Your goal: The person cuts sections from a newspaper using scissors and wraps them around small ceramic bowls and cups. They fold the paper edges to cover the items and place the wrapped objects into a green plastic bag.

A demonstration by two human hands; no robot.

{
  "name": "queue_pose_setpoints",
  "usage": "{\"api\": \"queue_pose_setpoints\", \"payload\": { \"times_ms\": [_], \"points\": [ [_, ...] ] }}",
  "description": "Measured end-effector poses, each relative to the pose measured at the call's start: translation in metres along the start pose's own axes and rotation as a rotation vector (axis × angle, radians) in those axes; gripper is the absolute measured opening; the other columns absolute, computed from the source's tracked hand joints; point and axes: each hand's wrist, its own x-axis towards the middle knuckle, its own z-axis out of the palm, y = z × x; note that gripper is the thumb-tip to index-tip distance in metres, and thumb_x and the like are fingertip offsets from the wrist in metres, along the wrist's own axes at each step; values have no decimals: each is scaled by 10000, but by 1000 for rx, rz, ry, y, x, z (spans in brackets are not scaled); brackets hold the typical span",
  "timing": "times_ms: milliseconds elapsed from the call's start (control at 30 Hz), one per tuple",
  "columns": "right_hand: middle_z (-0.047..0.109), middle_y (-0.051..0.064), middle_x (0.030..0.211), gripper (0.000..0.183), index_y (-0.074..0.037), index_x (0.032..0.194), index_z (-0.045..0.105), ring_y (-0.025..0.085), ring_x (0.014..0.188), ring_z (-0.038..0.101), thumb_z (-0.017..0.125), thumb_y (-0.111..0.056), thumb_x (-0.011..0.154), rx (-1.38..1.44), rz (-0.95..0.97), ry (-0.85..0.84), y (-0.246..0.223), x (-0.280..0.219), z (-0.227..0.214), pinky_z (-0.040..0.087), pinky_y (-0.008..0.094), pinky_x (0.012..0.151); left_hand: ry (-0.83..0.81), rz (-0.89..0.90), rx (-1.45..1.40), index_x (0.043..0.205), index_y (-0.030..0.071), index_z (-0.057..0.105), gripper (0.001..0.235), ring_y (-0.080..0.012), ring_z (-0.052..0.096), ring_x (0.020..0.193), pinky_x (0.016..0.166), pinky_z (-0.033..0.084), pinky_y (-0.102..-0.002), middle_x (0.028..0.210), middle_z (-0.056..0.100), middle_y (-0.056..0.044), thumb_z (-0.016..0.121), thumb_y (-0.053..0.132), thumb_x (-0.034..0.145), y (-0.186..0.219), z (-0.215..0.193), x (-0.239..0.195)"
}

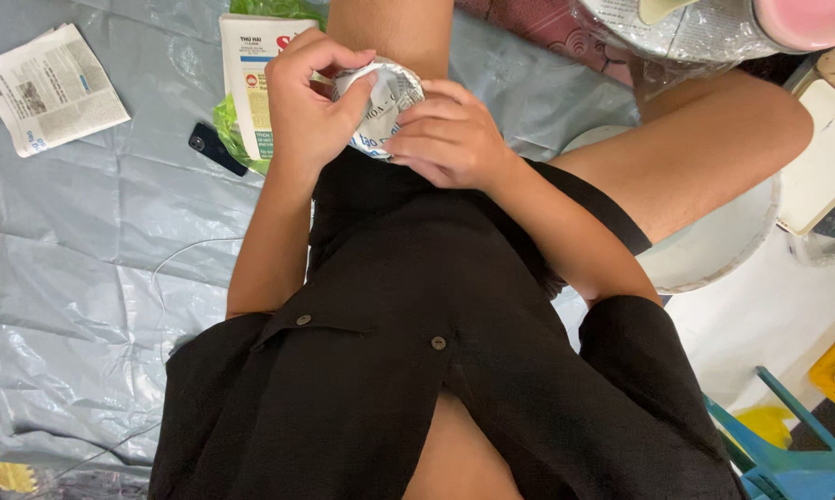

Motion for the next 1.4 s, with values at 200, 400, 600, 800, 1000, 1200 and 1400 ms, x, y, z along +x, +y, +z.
{"api": "queue_pose_setpoints", "payload": {
  "times_ms": [200, 400, 600, 800, 1000, 1200, 1400],
  "points": [
    [715, -11, 1115, 270, -142, 1239, 740, 171, 1155, 641, 806, -214, 987, -194, 70, -127, -20, 8, -10, 405, 441, 1117, -32, 38, -34, 1012, -13, 756, 135, -117, 614, 817, 706, 481, -244, 918, 609, -49, 806, -74, 902, -12, -3, -1],
    [705, -39, 1177, 232, -153, 1222, 741, 145, 1204, 622, 744, -206, 997, -360, -81, -201, -7, 8, -15, 402, 421, 1159, -29, 35, 21, 1038, 2, 733, 167, -122, 631, 828, 673, 490, -233, 967, 607, -53, 826, -58, 913, 0, 1, -5],
    [691, 7, 1044, 191, -108, 1122, 715, 211, 1067, 628, 790, -206, 977, -47, 30, -215, -1, 12, -26, 392, 461, 1112, -81, 373, 277, 1031, 26, 748, 176, -273, 642, 927, 806, 490, -369, 1053, 669, -116, 805, 112, 888, 46, -22, 6],
    [625, 118, 847, 188, 0, 1006, 677, 318, 802, 618, 771, -136, 915, 273, 66, -71, -21, 20, -51, 468, 458, 852, -434, 543, 269, 1018, 112, 764, 333, -226, 684, 1014, 1134, 385, -531, 977, 744, -47, 832, 405, 877, 66, -32, -7],
    [573, 114, 636, 293, 25, 793, 652, 278, 524, 547, 657, -233, 933, 532, -108, 185, -33, 44, -49, 402, 393, 496, -525, 446, -131, 925, 69, 692, 288, -236, 678, 815, 1119, 496, -482, 851, 691, -36, 893, 260, 846, 76, -15, -19],
    [519, 97, 565, 409, 24, 707, 618, 254, 469, 491, 622, -313, 939, 691, -126, 214, -15, 67, -45, 336, 392, 472, -494, 352, -154, 880, 60, 678, 315, -253, 648, 762, 701, 494, -368, 820, 671, -66, 914, 251, 797, 90, -23, -4],
    [648, 109, 797, 535, 16, 890, 685, 268, 745, 633, 521, -476, 1023, 476, 52, 252, 5, 85, -38, 495, 390, 692, -507, 219, -46, 898, 75, 727, 275, -243, 659, 789, 680, 499, -342, 810, 681, -55, 903, 249, 776, 81, -52, 31]
  ]
}}
